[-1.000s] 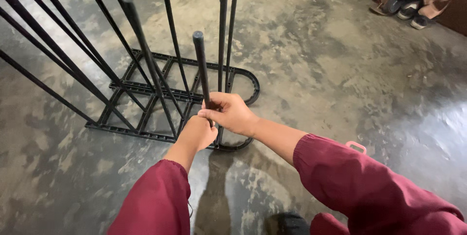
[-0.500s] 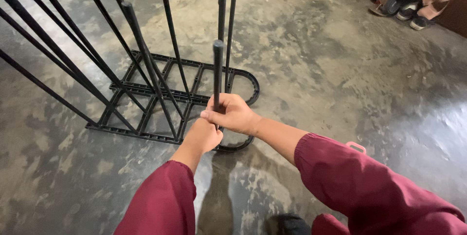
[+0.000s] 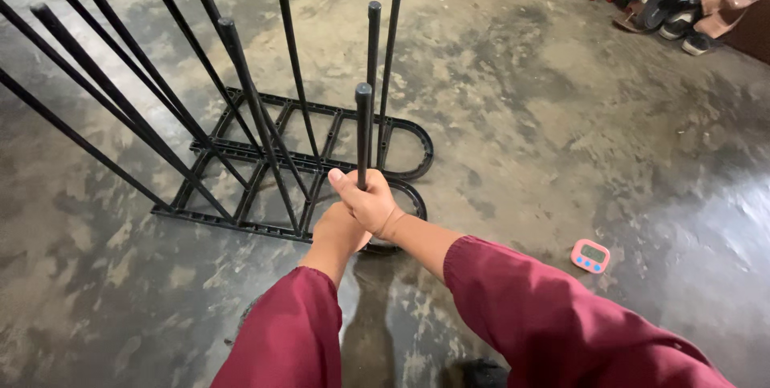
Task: The person inserts multiple black metal rods into a black plastic base frame on the floor. The person picks each rod from a pile and places it into a corresponding hole in the base, repeating this action for several rods.
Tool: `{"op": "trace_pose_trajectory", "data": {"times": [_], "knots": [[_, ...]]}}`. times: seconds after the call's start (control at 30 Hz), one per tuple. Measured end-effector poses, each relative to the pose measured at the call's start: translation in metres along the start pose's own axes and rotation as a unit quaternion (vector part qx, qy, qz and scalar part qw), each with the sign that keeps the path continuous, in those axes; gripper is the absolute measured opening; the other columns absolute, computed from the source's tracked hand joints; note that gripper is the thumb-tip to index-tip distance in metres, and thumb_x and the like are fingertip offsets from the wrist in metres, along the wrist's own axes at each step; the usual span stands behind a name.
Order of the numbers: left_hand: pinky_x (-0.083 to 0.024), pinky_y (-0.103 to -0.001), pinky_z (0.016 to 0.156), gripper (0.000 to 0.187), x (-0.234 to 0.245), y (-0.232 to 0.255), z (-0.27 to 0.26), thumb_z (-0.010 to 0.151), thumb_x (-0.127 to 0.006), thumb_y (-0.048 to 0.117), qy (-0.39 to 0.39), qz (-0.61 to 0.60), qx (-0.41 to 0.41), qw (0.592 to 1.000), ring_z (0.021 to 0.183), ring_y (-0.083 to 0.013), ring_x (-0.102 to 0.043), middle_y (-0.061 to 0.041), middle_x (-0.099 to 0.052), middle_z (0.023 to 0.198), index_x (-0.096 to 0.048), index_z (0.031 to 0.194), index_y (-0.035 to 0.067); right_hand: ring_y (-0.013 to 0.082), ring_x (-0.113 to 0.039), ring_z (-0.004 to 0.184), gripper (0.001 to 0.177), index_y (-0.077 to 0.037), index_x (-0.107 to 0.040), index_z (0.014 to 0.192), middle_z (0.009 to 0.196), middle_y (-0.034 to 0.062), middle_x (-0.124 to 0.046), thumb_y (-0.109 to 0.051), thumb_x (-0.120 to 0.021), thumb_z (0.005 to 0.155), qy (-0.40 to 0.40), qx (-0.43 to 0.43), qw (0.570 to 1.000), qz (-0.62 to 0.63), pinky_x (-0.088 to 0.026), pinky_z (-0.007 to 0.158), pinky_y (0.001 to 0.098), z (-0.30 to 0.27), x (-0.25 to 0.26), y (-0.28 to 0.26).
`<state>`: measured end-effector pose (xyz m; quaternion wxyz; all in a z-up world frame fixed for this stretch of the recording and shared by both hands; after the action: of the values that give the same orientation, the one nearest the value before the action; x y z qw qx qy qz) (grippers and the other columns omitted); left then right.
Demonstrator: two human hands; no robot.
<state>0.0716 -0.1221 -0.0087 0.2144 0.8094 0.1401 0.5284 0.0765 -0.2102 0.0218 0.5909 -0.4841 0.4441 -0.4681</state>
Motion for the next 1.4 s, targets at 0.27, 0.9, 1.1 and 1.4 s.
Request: {"op": "trace_pose_trajectory", "data": {"times": [0.27,0.9,1.1,1.4], "knots": [[-0.051,-0.051,0.096,0.040,-0.012,-0.019,0.019,0.092,-0.055,0.036,0.016,-0.052,-0.036,0.998,0.118,-0.0421,-0.063,-0.019,-0.070,0.121,-0.069,0.121,0.013,0.0049,-0.037,0.050,0.057,-0.011,-0.045,0.055,0.054,-0.0058,-0.043,-0.035,-0.064,0.103,0.021,0.018,1.000,0.011,-0.031,0.046,0.0272,0.007,-0.005,0.013],[-0.053,-0.052,0.093,0.036,-0.028,-0.036,0.050,0.091,-0.059,0.037,0.055,-0.103,-0.029,0.993,0.112,-0.0454,-0.064,-0.022,-0.072,0.113,-0.073,0.111,0.011,0.0049,-0.039,0.048,0.055,-0.013,-0.040,0.059,0.056,-0.0063,-0.040,-0.034,-0.065,0.103,0.038,-0.002,0.997,0.070,-0.033,0.044,0.0256,0.025,-0.004,0.025],[-0.052,-0.052,0.094,0.037,-0.021,-0.028,0.051,0.090,-0.060,0.038,0.051,-0.113,-0.016,0.992,0.111,-0.0464,-0.064,-0.022,-0.073,0.112,-0.073,0.110,0.010,0.0052,-0.039,0.047,0.056,-0.013,-0.040,0.058,0.056,-0.0062,-0.040,-0.036,-0.065,0.103,0.049,0.008,0.997,0.065,-0.033,0.043,0.0257,0.032,0.001,0.025],[-0.053,-0.053,0.092,0.038,-0.022,-0.022,0.050,0.089,-0.059,0.038,0.050,-0.076,-0.044,0.995,0.109,-0.0465,-0.066,-0.022,-0.074,0.109,-0.071,0.113,0.011,0.0065,-0.041,0.047,0.055,-0.011,-0.042,0.059,0.056,-0.0049,-0.042,-0.035,-0.065,0.102,0.049,0.000,0.996,0.080,-0.033,0.042,0.0259,0.030,0.006,0.024]]}}
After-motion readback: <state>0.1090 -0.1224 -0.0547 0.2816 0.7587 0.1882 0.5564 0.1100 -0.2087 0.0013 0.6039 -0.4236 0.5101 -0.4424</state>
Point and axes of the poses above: each hand's wrist, its own z-axis towards the middle knuckle, its own x-axis out of the back of the hand, y = z × x, the point moved 4 cm from there along z, towards the middle knuckle
